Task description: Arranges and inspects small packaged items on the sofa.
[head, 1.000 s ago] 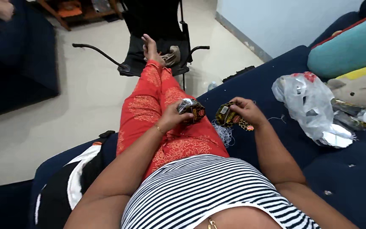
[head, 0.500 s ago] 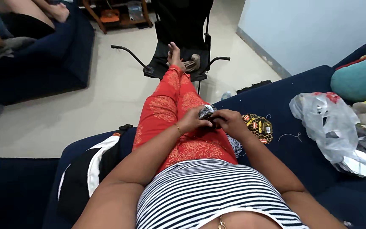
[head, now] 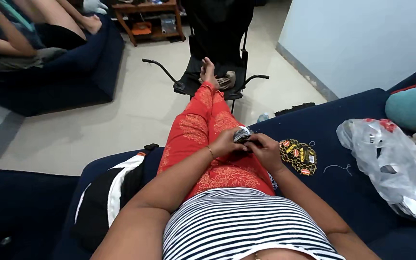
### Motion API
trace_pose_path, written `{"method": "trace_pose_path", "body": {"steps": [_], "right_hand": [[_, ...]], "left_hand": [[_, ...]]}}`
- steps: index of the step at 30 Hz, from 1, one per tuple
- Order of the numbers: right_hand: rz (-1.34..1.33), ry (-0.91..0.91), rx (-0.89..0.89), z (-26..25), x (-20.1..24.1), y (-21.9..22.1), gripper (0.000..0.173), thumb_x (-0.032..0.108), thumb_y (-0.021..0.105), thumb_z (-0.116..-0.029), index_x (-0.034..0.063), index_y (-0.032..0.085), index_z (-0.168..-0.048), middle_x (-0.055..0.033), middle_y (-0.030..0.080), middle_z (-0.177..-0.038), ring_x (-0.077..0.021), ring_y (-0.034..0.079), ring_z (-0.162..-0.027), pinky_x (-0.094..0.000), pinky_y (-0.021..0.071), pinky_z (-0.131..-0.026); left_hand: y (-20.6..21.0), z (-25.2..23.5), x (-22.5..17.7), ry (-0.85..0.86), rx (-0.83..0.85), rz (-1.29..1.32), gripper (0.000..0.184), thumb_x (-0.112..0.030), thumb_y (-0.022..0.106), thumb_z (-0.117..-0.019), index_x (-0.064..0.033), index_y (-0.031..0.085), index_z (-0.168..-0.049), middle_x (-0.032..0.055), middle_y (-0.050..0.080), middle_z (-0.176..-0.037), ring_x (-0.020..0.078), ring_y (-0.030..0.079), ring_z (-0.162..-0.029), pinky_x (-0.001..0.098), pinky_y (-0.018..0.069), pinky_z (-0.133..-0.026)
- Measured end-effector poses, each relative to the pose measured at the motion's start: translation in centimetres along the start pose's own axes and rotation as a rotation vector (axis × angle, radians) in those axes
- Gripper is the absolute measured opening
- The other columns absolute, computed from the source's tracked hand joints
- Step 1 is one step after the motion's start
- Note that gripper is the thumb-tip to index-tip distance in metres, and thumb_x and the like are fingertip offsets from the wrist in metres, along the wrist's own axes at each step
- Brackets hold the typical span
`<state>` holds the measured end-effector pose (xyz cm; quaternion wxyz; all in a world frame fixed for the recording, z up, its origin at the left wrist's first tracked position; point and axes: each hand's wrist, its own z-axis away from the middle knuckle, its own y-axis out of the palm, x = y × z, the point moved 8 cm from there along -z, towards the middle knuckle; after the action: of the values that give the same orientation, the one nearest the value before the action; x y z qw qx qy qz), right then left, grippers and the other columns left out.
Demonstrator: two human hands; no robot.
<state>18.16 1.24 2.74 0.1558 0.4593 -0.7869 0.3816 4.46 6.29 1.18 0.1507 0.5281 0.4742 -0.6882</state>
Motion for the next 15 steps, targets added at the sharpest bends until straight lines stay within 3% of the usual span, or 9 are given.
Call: {"method": "trace_pose_path", "body": {"steps": [4, 9, 12, 15], "right_hand": [[-0.076, 0.029, -0.010, 0.1, -0.3, -0.1, 0.013, 0.012, 0.077, -0.0868, 0.0010, 0.075, -0.094, -0.0075, 0.075, -0.090, -0.0092, 0.071, -0.083, -0.0236, 0.0602, -0.079], [-0.199, 0.167, 0.311, -1.3, -1.2, -1.8, 0.018, 0.011, 0.077, -0.0859, -0.0012, 0.074, -0.099, -0.0078, 0.074, -0.095, -0.0090, 0.070, -0.083, -0.0269, 0.0597, -0.079], [-0.419, 0.175, 0.314, -1.9, -3.1, -4.9, 0.010, 0.007, 0.076, -0.0848, 0.0037, 0.076, -0.094, -0.0003, 0.074, -0.094, -0.0045, 0.067, -0.081, -0.0237, 0.0583, -0.072], [-0.405, 0.104, 0.309, -2.3, -3.6, -6.6, 0.010, 0.010, 0.069, -0.0913, 0.0095, 0.079, -0.092, 0.0029, 0.071, -0.096, -0.0027, 0.065, -0.092, -0.0210, 0.0564, -0.081]], "left_hand": [[0.1, 0.1, -0.3, 0.009, 0.011, 0.013, 0.045, -0.012, 0.080, -0.0865, 0.0031, 0.062, -0.125, 0.0163, 0.071, -0.111, 0.0199, 0.069, -0.105, 0.0409, 0.0539, -0.099], [-0.2, 0.4, -0.7, 0.085, 0.029, 0.036, 0.044, -0.010, 0.077, -0.0883, 0.0048, 0.061, -0.127, 0.0174, 0.070, -0.116, 0.0192, 0.068, -0.109, 0.0398, 0.0526, -0.102], [-0.8, 0.8, -1.1, 0.056, 0.048, 0.081, 0.047, -0.010, 0.077, -0.0892, 0.0048, 0.060, -0.131, 0.0167, 0.069, -0.119, 0.0157, 0.067, -0.110, 0.0358, 0.0523, -0.102], [-0.7, 1.4, -1.7, 0.028, 0.118, 0.197, 0.046, -0.006, 0.077, -0.0873, 0.0031, 0.060, -0.129, 0.0115, 0.069, -0.116, 0.0086, 0.066, -0.104, 0.0303, 0.0540, -0.097]]}}
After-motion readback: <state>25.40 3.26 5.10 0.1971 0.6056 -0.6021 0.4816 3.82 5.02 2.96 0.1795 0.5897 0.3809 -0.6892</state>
